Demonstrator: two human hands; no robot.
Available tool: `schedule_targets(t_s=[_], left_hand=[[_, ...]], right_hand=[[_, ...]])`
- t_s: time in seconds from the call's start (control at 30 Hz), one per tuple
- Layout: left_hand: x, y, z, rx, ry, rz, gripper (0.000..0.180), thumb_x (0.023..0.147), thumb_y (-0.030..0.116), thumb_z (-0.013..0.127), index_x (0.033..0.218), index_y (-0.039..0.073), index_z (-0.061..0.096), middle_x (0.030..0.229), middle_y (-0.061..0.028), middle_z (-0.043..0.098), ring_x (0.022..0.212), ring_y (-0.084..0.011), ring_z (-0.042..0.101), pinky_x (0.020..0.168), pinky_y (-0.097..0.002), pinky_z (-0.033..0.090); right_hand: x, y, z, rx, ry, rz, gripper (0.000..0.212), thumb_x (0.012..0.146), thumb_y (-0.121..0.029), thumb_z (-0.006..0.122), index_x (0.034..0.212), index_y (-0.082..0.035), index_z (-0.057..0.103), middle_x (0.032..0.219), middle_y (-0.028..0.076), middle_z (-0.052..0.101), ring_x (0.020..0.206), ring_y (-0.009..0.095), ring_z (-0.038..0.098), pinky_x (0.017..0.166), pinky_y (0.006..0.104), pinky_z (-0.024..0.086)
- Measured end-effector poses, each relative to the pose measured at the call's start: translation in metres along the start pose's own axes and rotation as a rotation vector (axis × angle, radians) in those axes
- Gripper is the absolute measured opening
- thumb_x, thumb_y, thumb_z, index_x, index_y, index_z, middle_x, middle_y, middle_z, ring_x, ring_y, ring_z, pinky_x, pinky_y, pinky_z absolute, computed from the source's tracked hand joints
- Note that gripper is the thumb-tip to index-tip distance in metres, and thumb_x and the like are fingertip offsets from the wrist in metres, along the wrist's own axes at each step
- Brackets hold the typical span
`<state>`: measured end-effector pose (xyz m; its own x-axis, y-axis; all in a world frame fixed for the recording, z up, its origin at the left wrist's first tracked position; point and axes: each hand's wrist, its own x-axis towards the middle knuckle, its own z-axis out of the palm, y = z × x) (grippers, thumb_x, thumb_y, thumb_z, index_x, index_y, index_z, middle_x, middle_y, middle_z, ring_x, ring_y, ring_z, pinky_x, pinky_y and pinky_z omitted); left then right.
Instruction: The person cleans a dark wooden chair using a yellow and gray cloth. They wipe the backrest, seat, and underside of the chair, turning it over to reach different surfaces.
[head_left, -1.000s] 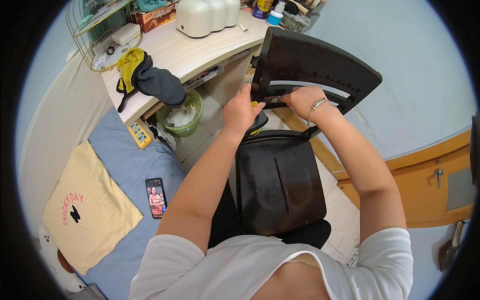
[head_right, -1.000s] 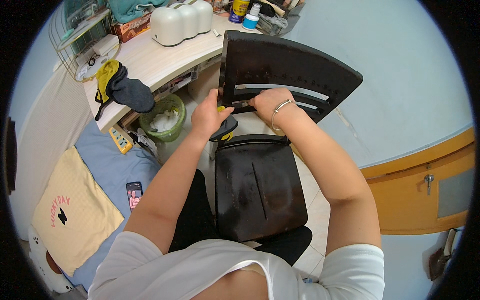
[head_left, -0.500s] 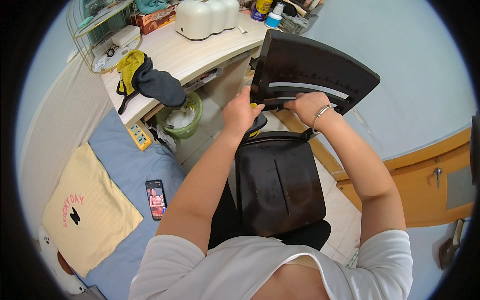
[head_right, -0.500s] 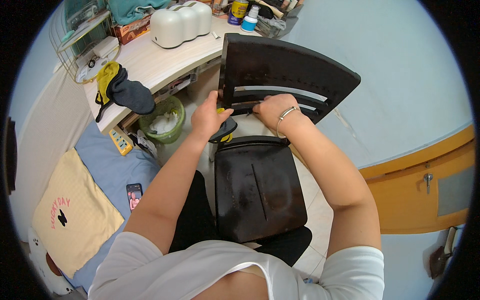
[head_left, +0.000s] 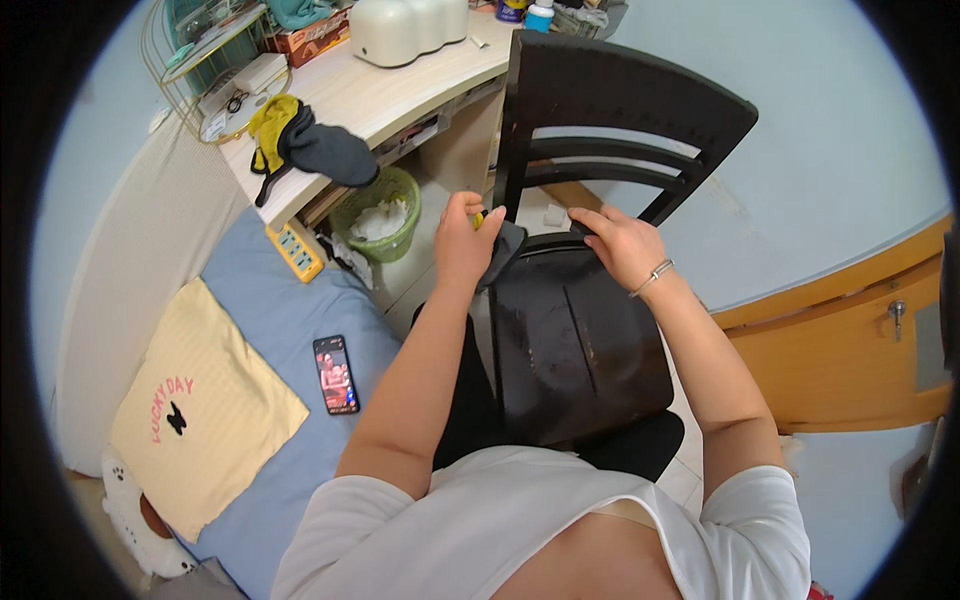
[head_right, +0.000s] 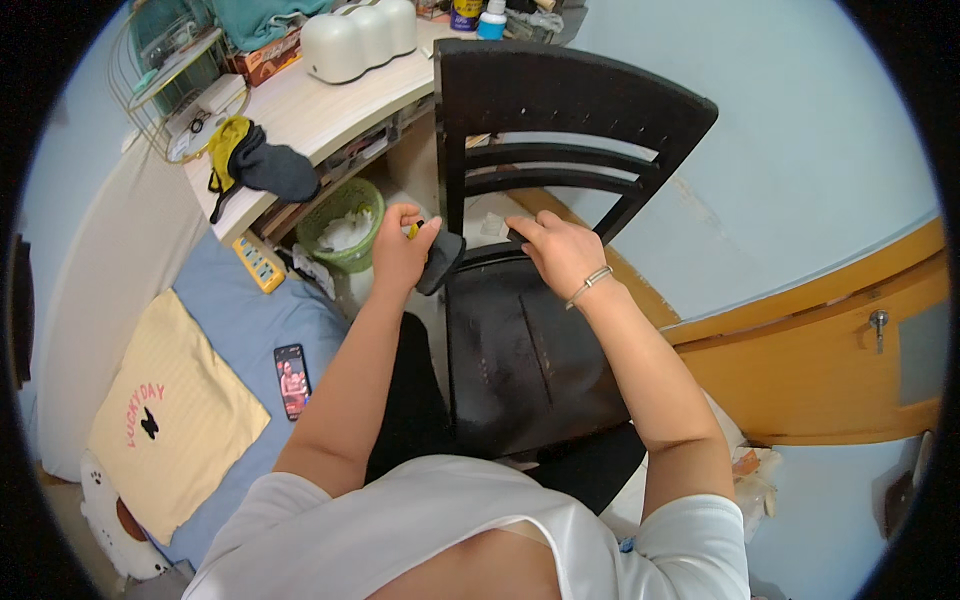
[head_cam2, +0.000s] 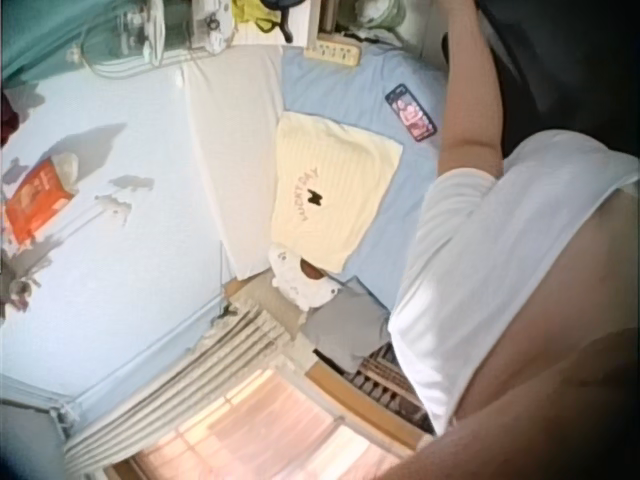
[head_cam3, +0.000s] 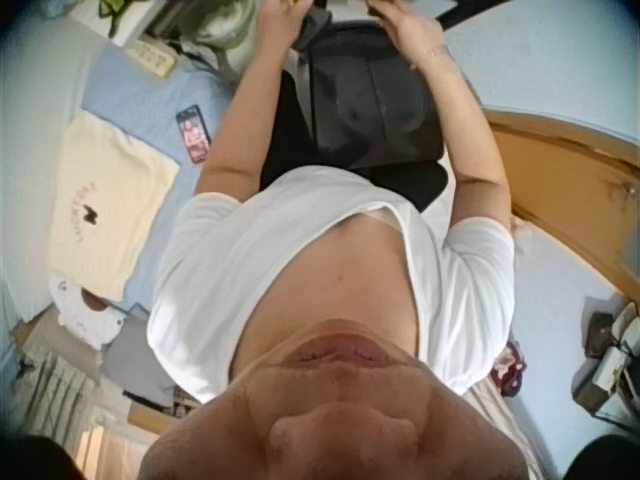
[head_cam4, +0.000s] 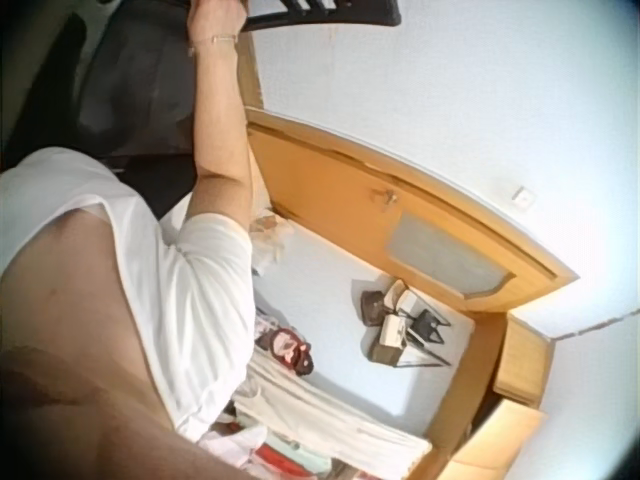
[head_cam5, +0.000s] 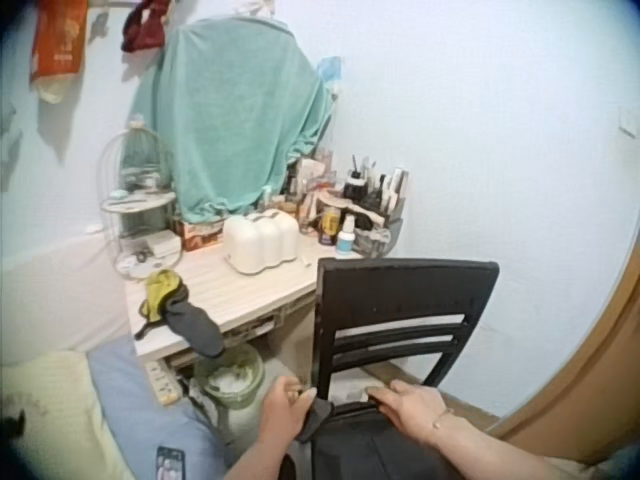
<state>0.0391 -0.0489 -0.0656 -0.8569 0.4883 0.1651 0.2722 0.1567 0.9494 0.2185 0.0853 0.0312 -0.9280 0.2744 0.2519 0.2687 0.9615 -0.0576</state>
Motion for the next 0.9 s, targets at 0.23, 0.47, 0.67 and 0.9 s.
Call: schedule_targets(t_s=[0.23, 0.47, 0.67, 0.9], left_hand=[[-0.032, 0.034, -0.035, -0.504, -0.008, -0.293, 0.03, 0.079, 0.015, 0.074, 0.102, 0.005, 0.058, 0.095, -0.0059, 0.056, 0.084, -0.0171, 0.056, 0.073, -0.0294, 0.046], [0.02, -0.026, -0.033, 0.4, 0.143, 0.379, 0.025, 0.07, 0.005, 0.071, 0.093, 0.006, 0.064, 0.095, -0.015, 0.059, 0.092, -0.0352, 0.057, 0.081, -0.0407, 0.047], [0.057, -0.029, -0.065, 0.406, 0.286, 0.37, 0.022, 0.072, 0.011, 0.07, 0.094, 0.009, 0.065, 0.098, -0.0139, 0.063, 0.094, -0.034, 0.059, 0.082, -0.0424, 0.047], [0.067, -0.038, -0.063, 0.565, -0.119, 0.003, 0.04, 0.074, 0.037, 0.074, 0.098, 0.007, 0.065, 0.091, -0.0157, 0.067, 0.088, -0.0311, 0.064, 0.077, -0.0387, 0.049]], right_hand=[[0.001, -0.038, 0.034, 0.043, -0.102, 0.029, 0.03, 0.083, -0.016, 0.062, 0.113, -0.021, 0.061, 0.089, 0.008, 0.062, 0.081, 0.03, 0.063, 0.067, 0.0403, 0.052], [0.006, -0.065, 0.028, 0.167, 0.111, 0.033, 0.027, 0.084, -0.017, 0.061, 0.111, -0.02, 0.064, 0.087, 0.008, 0.062, 0.075, 0.031, 0.063, 0.064, 0.0409, 0.051], [-0.016, -0.039, 0.032, 0.226, 0.123, 0.137, 0.029, 0.085, -0.017, 0.06, 0.114, -0.019, 0.062, 0.092, 0.011, 0.063, 0.081, 0.033, 0.062, 0.069, 0.0412, 0.051], [-0.027, -0.009, 0.044, 0.383, -0.161, 0.431, 0.028, 0.094, -0.024, 0.049, 0.118, -0.013, 0.059, 0.103, 0.017, 0.065, 0.096, 0.036, 0.061, 0.081, 0.0428, 0.049]])
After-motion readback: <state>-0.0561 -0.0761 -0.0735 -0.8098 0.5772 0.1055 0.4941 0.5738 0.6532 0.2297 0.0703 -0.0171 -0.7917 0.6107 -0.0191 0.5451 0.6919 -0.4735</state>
